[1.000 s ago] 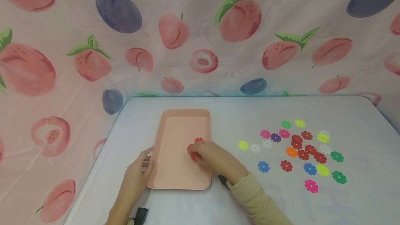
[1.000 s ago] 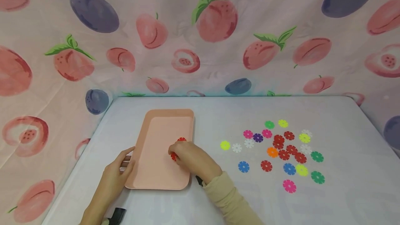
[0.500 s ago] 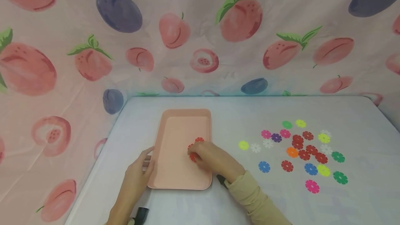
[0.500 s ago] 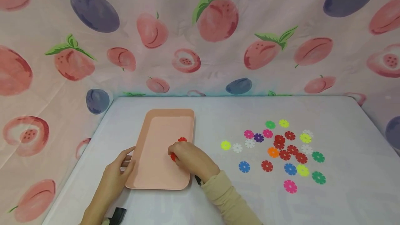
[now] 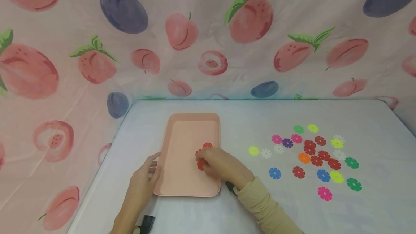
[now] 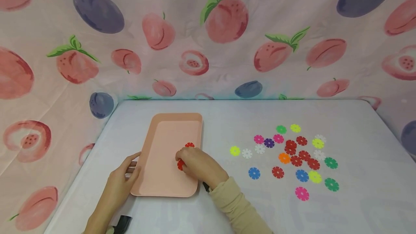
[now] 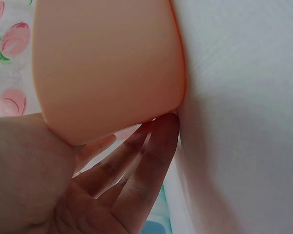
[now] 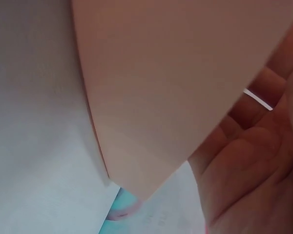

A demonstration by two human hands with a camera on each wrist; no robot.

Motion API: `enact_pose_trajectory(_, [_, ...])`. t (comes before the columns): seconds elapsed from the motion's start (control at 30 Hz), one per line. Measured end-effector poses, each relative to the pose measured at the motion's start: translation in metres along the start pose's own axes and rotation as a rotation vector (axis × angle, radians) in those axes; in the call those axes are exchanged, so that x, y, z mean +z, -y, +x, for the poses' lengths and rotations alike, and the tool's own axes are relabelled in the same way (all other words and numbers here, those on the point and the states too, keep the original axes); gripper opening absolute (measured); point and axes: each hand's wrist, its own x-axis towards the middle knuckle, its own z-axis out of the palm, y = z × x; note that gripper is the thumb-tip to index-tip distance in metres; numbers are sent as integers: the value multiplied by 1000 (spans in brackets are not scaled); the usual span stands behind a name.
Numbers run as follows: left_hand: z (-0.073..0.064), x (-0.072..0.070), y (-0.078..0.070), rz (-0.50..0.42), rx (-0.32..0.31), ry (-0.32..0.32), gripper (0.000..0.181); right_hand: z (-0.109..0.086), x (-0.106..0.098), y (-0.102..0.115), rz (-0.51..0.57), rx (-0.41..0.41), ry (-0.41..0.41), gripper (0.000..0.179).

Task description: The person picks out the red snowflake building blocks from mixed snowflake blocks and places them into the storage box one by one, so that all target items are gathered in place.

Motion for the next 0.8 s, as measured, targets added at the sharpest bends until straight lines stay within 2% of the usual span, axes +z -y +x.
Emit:
enact_pose_trajectory(0.37, [-1,-1,-1,9,10,-3,47,-2,-2,0,-9,22,-19,18])
enact_pose_trajectory(0.6, [0,0,-1,5,-1,1,47,-6,-6,3,4,91,13,28])
enact_pose_trajectory(0.8, [-1,-2,-2,6,-4,4,47,-11,-11,3,30,88,14,30])
